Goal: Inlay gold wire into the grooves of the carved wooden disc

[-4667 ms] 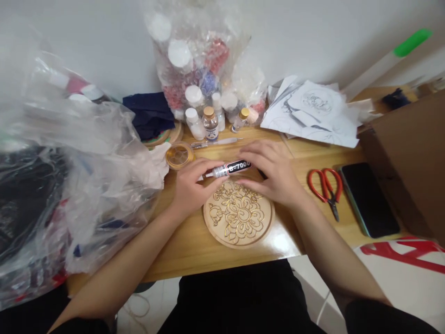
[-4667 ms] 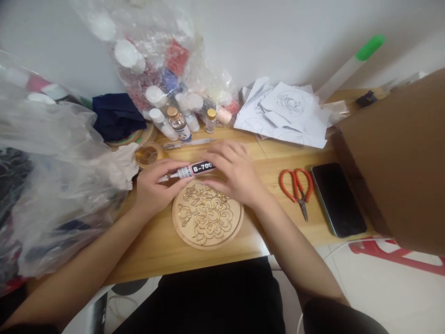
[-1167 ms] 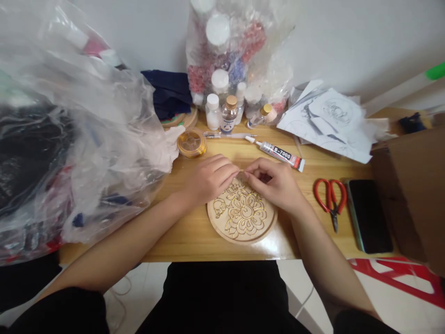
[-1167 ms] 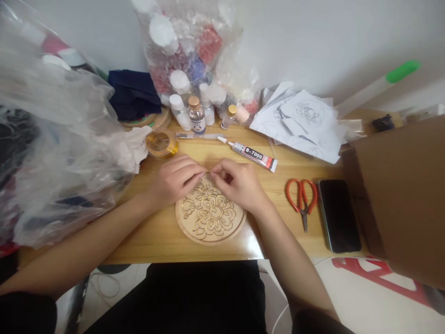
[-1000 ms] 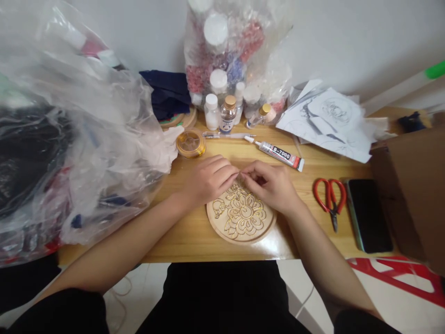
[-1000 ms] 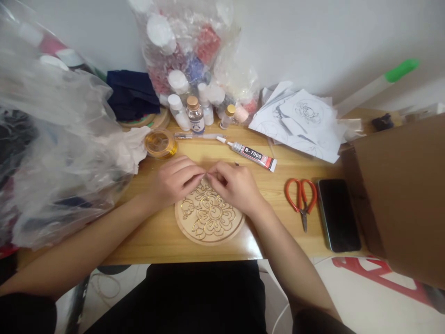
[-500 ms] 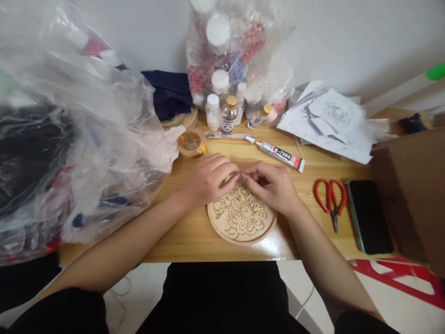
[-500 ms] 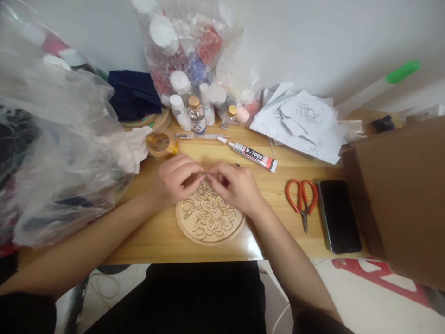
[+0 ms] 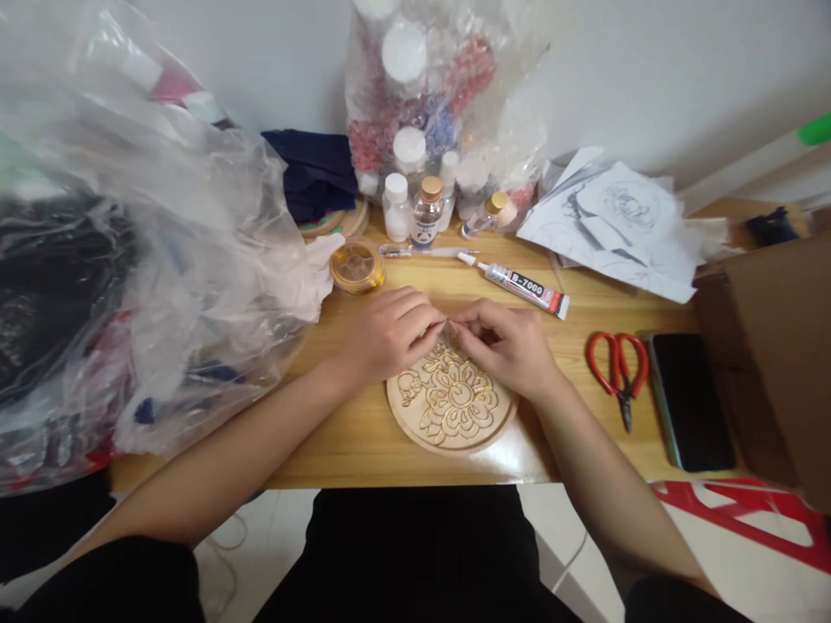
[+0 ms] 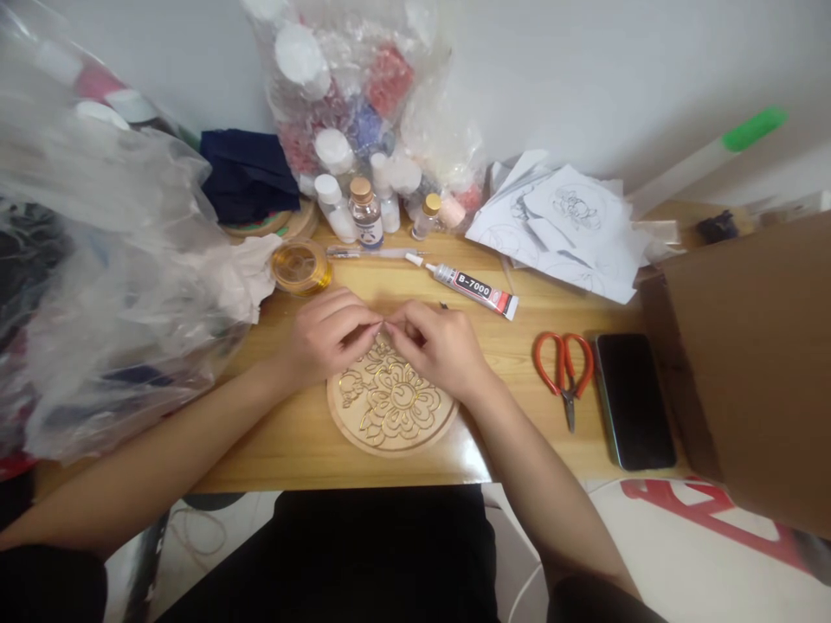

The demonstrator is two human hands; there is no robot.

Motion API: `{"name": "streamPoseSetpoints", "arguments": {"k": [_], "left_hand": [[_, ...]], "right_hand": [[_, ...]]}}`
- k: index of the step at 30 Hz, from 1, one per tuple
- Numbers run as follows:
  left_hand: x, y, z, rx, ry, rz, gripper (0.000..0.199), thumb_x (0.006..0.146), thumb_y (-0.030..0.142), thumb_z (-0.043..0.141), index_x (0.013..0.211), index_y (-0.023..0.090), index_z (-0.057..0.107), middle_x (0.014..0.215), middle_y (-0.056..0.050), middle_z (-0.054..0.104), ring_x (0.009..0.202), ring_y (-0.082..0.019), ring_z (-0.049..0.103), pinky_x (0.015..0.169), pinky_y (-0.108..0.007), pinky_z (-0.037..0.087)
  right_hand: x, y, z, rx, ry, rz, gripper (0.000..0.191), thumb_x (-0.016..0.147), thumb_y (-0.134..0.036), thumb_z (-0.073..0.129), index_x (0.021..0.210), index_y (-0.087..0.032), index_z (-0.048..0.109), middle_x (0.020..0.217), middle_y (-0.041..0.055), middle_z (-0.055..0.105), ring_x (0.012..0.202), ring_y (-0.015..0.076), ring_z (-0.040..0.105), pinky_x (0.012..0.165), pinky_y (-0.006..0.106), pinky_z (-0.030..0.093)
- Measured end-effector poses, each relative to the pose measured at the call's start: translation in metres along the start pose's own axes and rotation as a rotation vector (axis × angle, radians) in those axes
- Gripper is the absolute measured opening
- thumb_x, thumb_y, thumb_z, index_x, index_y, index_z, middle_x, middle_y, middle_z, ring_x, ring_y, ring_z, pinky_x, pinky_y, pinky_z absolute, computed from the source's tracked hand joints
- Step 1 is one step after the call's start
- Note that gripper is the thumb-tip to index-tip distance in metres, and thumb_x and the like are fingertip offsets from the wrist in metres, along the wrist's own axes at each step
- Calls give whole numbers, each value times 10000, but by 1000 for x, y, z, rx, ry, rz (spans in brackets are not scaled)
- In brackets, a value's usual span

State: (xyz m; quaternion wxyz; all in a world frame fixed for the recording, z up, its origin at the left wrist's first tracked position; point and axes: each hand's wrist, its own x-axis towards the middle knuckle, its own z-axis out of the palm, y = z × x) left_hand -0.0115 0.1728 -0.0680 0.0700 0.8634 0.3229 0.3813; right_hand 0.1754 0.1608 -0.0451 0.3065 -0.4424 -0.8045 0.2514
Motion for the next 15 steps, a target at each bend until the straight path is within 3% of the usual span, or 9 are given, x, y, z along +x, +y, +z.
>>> {"name": "streamPoseSetpoints", "arguments": {"k": [15], "left_hand": [[0,1,0,15,11,-22,121,853,148,510,738,175,534,656,-3,567,635,-118,491,601,-257,421]], "right_hand": [[0,-1,-1,-1,15,-9,91,827,-204,585,761,-147,607,510,-68,492,432,41,401,468,185,322]]}}
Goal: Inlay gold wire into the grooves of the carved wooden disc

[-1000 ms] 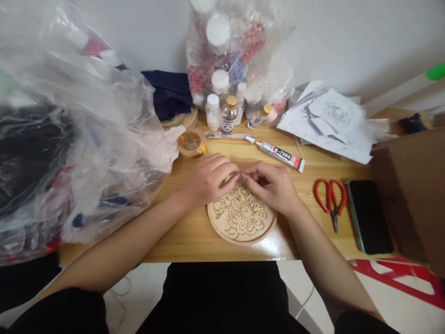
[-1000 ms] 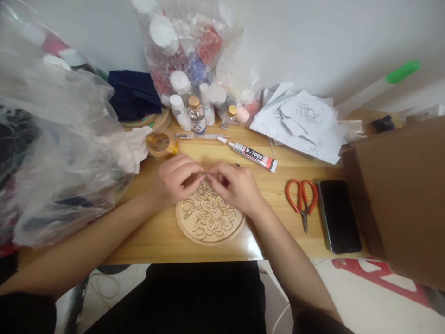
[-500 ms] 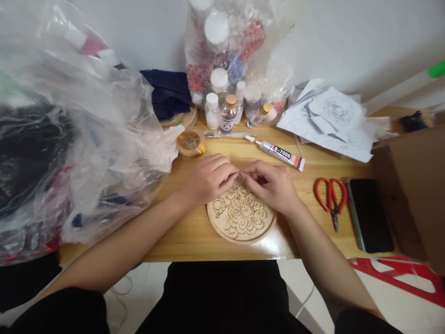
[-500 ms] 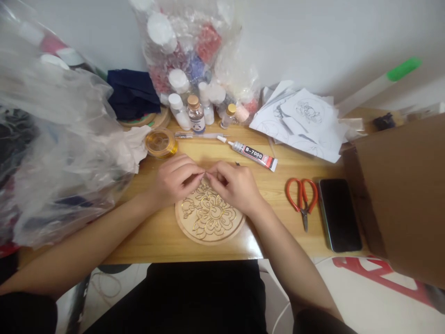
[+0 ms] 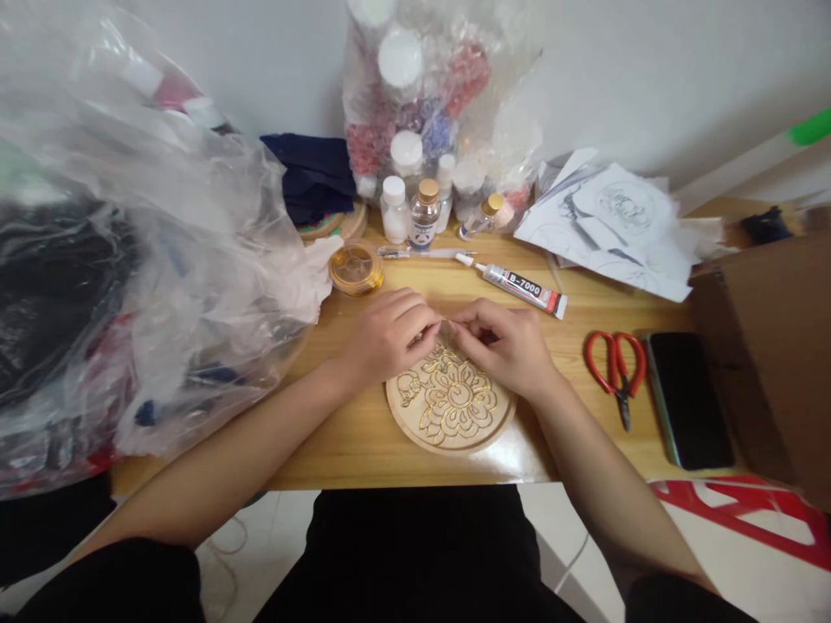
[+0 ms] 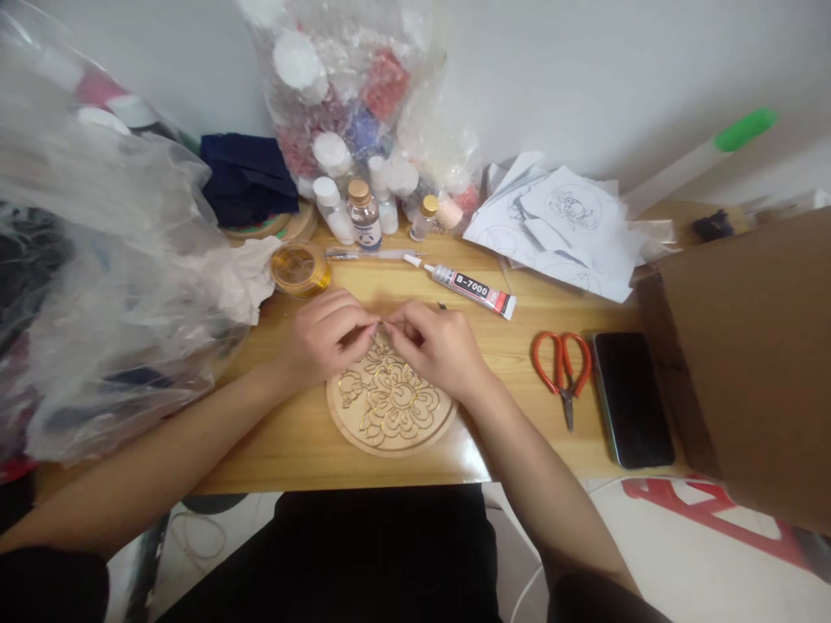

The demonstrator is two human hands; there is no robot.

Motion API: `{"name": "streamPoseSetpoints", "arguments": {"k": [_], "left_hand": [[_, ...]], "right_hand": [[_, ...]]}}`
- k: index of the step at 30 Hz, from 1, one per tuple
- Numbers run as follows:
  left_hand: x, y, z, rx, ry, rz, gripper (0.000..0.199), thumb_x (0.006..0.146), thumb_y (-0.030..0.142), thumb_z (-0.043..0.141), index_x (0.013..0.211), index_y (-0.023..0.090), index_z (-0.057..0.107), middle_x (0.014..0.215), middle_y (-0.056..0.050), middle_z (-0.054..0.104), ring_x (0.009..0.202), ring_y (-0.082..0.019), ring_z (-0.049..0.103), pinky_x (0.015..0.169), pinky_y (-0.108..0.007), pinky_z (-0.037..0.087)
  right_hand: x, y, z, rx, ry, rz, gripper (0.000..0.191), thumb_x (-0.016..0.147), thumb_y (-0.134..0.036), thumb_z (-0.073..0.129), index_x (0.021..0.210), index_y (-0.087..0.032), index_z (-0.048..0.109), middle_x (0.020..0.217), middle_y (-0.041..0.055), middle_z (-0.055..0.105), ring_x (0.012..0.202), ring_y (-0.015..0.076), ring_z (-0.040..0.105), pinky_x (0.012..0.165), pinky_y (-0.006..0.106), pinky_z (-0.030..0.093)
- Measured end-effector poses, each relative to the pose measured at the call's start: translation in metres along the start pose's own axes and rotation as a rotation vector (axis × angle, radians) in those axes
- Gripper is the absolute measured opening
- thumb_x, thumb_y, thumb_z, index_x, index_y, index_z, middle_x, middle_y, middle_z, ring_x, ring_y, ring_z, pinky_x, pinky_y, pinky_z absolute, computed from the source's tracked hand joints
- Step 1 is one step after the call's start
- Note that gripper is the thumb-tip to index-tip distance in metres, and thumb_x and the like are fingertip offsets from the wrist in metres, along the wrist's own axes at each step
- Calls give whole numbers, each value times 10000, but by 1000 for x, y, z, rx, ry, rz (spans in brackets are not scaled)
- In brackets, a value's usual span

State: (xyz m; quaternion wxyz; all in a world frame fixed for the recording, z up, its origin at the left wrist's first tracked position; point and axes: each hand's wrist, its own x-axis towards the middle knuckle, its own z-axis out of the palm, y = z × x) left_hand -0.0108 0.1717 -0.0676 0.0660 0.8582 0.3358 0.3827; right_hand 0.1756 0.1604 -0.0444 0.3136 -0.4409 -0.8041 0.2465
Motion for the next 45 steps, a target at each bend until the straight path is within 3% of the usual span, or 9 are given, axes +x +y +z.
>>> {"name": "streamPoseSetpoints", "arguments": {"k": [4,12,18,20,24,31,34,42,45], "left_hand": [[0,2,-1,-32,21,-36,93,849,158,528,761,177,548,676,-1,574,656,-116,508,616,-258,436],[2,5,-2,-328,49,-183,20,844,158,589,833,157,605,756,-10,627,706,-94,577,650,-231,483],[4,5,-3,-429,104,-248,36,823,145,619,824,154,654,773,-21,680,708,-92,616,647,-228,502],[5,5,-3,-488,115,-349,42,828,167,615,799,156,645,766,-18,688,696,-95,624,635,-231,508],[5,1,-2,-781,104,-577,87,882,222,544,836,151,562,827,-47,718,715,-113,676,641,-249,543],[6,-3,1,-1115,149,-812,203,819,303,640,813,155,501,779,-39,726,686,-144,706,573,-224,538],[8,-3,1,-1196,166,-866,233,758,300,693,784,152,515,706,-18,714,650,-139,699,546,-205,522],[10,-3,-1,-1236,122,-854,204,714,267,710,786,147,561,580,41,633,485,-87,626,456,-180,470],[10,-2,-2,-1237,96,-833,184,713,258,708,790,143,588,580,47,616,420,-65,578,394,-167,430]], "right_hand": [[1,-1,-1,58,-11,34,86,825,-216,575,766,-159,599,546,-59,530,461,46,442,488,188,347],[0,-2,-3,296,-51,119,74,821,-234,604,830,-163,624,587,-48,556,495,47,455,478,196,357],[2,-4,-4,330,-91,125,123,830,-249,603,876,-145,650,625,-20,635,519,59,518,482,200,382],[2,-1,-9,263,-35,144,130,836,-262,588,846,-157,663,665,-2,663,530,71,530,494,213,394],[2,16,-25,-86,239,334,146,814,-277,593,780,-159,671,658,22,655,540,105,538,524,250,391],[3,25,-33,-341,-68,524,111,676,-256,713,712,-159,671,633,33,639,552,145,538,534,269,357],[4,22,-32,-361,-87,496,54,727,-206,650,697,-161,651,669,43,647,593,154,547,569,280,361],[1,20,-25,251,134,446,139,856,-327,545,819,-194,531,718,-4,561,536,92,493,531,250,379],[2,17,-20,379,111,424,182,874,-352,537,786,-193,525,660,-23,511,540,81,443,535,238,363]]}}
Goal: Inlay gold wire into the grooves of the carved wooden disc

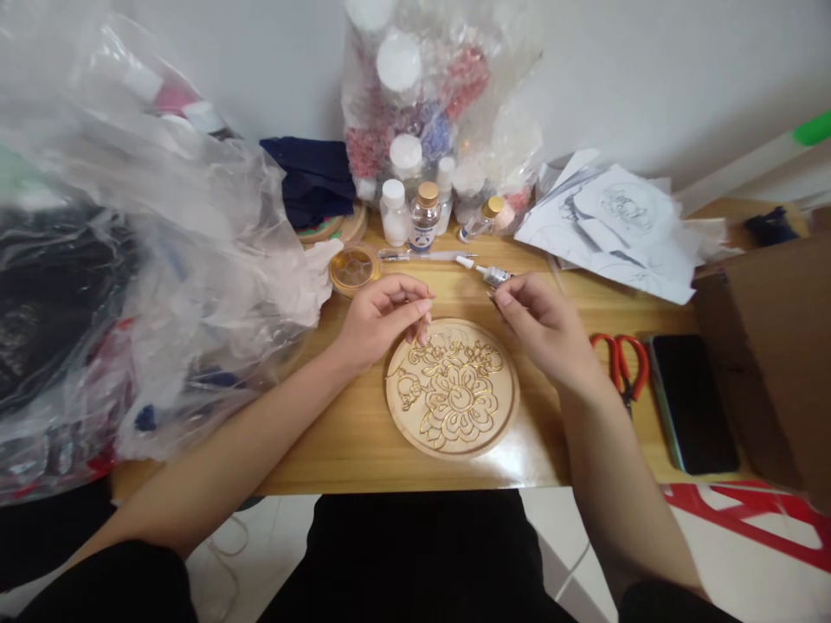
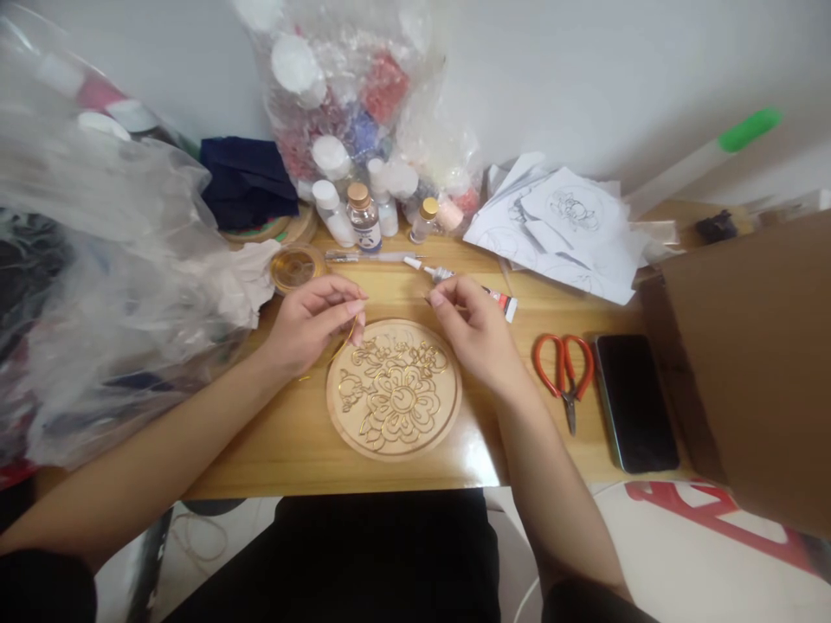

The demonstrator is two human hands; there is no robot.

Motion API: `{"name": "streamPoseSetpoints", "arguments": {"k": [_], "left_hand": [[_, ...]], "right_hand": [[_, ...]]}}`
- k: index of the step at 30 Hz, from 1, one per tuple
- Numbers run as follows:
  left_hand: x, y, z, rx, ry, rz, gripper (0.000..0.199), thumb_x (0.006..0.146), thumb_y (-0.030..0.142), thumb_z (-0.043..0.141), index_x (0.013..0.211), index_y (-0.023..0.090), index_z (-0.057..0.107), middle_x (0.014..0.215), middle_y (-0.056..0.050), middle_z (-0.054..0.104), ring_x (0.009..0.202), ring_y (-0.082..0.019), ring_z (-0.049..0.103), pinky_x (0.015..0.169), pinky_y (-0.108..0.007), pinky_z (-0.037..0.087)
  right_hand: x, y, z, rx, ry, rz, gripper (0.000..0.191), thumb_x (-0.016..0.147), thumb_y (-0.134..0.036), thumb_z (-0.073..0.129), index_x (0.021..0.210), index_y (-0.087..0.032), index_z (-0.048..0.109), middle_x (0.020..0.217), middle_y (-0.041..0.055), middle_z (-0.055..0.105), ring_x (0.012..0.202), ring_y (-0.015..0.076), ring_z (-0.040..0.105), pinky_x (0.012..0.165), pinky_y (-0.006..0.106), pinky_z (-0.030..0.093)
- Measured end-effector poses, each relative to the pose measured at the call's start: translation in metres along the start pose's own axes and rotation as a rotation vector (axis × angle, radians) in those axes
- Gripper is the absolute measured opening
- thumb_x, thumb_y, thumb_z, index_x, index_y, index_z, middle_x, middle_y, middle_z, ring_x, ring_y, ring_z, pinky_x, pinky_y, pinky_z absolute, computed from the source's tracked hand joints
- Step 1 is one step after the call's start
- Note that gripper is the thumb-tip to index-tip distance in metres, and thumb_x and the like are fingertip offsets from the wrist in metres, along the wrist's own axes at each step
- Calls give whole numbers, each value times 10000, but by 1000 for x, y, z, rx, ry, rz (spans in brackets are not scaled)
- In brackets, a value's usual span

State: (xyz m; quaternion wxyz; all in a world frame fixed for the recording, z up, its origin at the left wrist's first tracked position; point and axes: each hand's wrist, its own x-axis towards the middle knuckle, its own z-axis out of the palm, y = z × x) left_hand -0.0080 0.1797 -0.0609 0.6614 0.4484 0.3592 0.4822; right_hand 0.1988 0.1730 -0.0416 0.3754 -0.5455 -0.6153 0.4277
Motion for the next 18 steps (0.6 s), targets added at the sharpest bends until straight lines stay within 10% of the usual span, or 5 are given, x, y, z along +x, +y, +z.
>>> {"name": "streamPoseSetpoints", "arguments": {"k": [18], "left_hand": [[-4,0,3,179,-40,-1,174,738,185,658,903,129,667,512,60,579,390,-39,511,393,-150,422]], "right_hand": [[-9,-11,22,99,-149,4,152,796,-286,643,872,-159,680,747,25,674,590,101,560,540,258,443]]}}
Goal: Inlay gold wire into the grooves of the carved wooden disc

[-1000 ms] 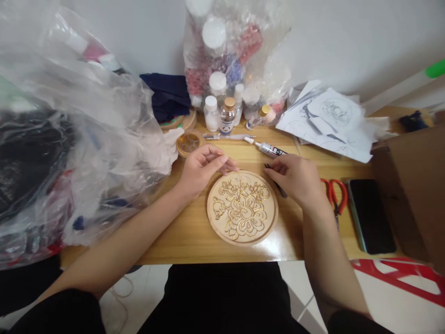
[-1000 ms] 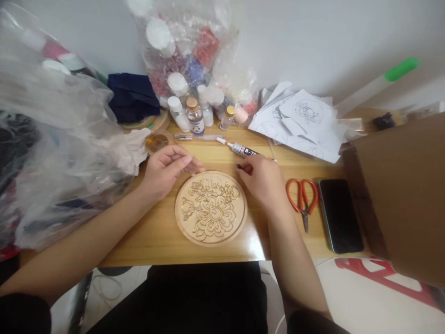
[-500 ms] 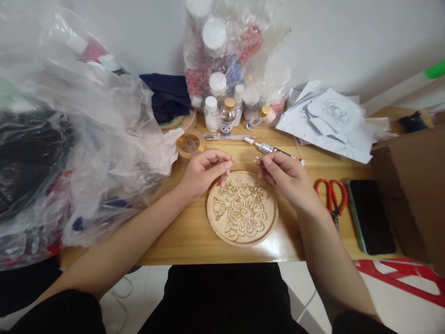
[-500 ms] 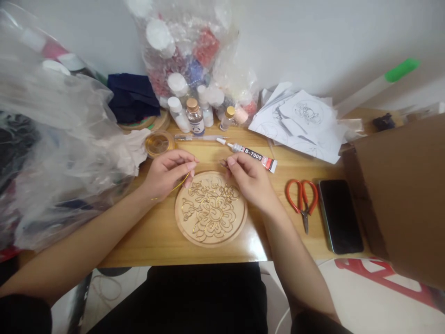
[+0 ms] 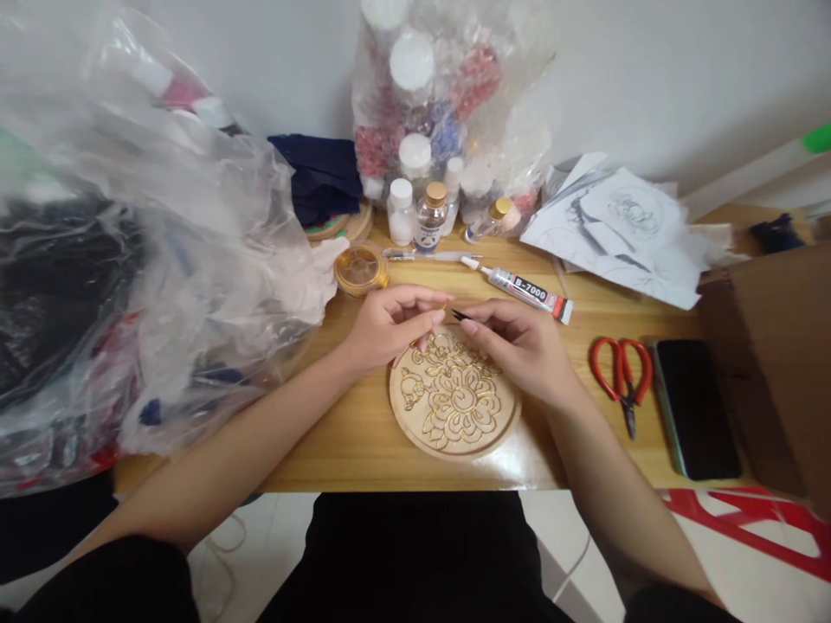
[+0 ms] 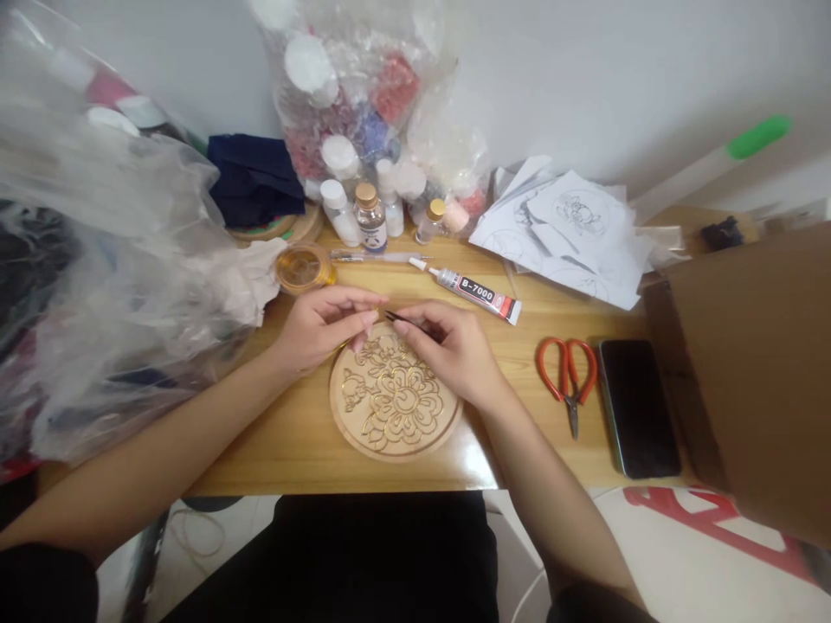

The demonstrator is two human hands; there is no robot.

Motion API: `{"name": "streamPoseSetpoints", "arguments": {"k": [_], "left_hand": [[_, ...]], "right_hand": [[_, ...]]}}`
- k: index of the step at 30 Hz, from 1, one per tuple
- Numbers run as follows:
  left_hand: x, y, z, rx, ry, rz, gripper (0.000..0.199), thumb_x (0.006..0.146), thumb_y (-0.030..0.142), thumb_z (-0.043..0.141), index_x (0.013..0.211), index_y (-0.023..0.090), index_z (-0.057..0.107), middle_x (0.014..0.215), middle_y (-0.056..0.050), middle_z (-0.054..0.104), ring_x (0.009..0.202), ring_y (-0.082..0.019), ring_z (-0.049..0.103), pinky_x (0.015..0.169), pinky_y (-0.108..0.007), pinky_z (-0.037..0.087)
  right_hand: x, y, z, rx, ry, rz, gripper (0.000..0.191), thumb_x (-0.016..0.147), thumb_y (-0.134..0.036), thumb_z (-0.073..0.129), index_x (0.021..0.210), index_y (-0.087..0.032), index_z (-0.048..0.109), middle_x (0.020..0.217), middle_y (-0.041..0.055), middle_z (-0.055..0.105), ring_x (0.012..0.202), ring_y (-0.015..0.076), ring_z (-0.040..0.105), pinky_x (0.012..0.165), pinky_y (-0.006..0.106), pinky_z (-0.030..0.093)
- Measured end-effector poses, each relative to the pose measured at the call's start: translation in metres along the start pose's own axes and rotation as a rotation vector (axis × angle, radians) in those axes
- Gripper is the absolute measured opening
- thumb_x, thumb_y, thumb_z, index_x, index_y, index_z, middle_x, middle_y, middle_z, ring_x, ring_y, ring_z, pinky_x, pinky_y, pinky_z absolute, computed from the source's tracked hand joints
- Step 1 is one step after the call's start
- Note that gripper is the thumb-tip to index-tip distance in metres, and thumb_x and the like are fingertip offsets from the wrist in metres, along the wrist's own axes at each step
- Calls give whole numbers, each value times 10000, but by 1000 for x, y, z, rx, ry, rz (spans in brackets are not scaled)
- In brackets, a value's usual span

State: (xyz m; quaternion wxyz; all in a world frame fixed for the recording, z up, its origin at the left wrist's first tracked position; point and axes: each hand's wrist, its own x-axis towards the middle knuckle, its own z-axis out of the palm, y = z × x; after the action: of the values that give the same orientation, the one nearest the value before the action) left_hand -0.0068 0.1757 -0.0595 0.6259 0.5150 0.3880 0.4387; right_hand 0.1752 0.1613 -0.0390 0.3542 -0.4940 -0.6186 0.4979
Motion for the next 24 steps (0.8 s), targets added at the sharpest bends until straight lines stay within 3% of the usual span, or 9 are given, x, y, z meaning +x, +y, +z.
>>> {"name": "streamPoseSetpoints", "arguments": {"k": [14,24], "left_hand": [[-1,1,0,45,-52,-2,158,742,161,626,889,149,682,503,57,589,396,-46,514,405,-153,420],[-2,1,1,35,-26,-32,149,729,180,638,869,163,688,494,51,585,400,-57,514,404,-169,413]], "right_hand": [[0,2,2,-95,3,-46,194,833,-297,587,867,-138,693,761,43,679,635,113,562,582,271,425],[0,1,1,-145,1,-77,184,839,-276,577,856,-135,692,759,50,683,641,123,576,591,272,437]]}}
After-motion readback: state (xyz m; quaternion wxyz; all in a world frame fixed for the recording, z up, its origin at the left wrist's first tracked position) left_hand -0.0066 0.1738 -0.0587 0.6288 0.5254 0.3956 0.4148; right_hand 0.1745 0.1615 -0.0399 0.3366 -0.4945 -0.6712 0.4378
